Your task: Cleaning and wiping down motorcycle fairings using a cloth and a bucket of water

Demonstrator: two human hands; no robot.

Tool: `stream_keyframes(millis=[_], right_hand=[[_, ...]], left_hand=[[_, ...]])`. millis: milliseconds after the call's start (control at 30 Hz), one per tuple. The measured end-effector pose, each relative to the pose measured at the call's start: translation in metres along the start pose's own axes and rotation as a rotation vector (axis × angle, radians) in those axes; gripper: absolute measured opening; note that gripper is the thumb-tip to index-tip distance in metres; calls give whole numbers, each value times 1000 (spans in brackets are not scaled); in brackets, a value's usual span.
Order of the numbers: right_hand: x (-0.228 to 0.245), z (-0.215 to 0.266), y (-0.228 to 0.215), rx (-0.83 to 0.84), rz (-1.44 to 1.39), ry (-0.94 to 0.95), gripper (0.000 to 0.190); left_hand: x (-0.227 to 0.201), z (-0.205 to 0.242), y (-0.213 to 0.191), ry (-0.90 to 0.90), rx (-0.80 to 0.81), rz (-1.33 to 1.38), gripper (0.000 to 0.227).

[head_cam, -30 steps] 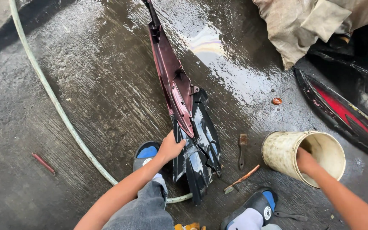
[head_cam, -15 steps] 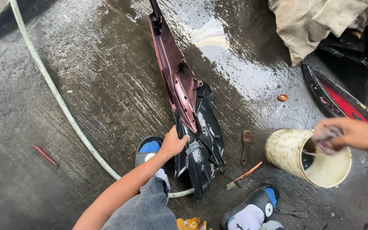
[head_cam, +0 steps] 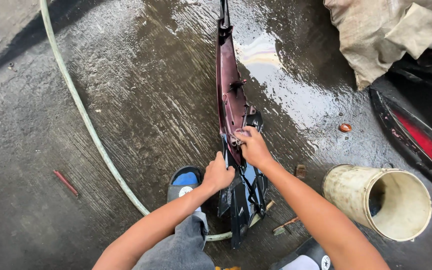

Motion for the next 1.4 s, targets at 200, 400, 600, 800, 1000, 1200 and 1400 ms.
stream_keyframes(millis=[200, 400, 600, 800, 1000, 1200, 1400], right_hand=[[-3, -38, -9, -57, 274, -1, 43], [-10, -29, 2, 84, 269, 26, 38], [-12, -26, -13, 158, 238, -38, 42], [6, -10, -12, 146, 195, -9, 43], [25, 51, -14, 254, 312, -245, 41], [28, 42, -8, 165, 183, -105, 42], [27, 74, -7, 218, 115, -33, 36]], left_hand=[[-4, 2, -3, 0, 10, -48, 73], [1, 0, -4, -8, 17, -31, 73], [-2, 6, -6, -9, 20, -4, 73], [-3, 7, -7, -27, 5, -20, 60], [7, -5, -2, -19, 12, -21, 57], [5, -3, -3, -32, 9, -27, 52], [8, -6, -2, -41, 23, -33, 51]])
Point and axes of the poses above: each hand's wrist, its own z-axis away from the middle knuckle, its own y-axis out of the palm, x = y × z, the point moved 4 cm from there along -z, towards the middle knuckle, and after that the axes turned 2 degrees about -y, right-handed, at the moved point
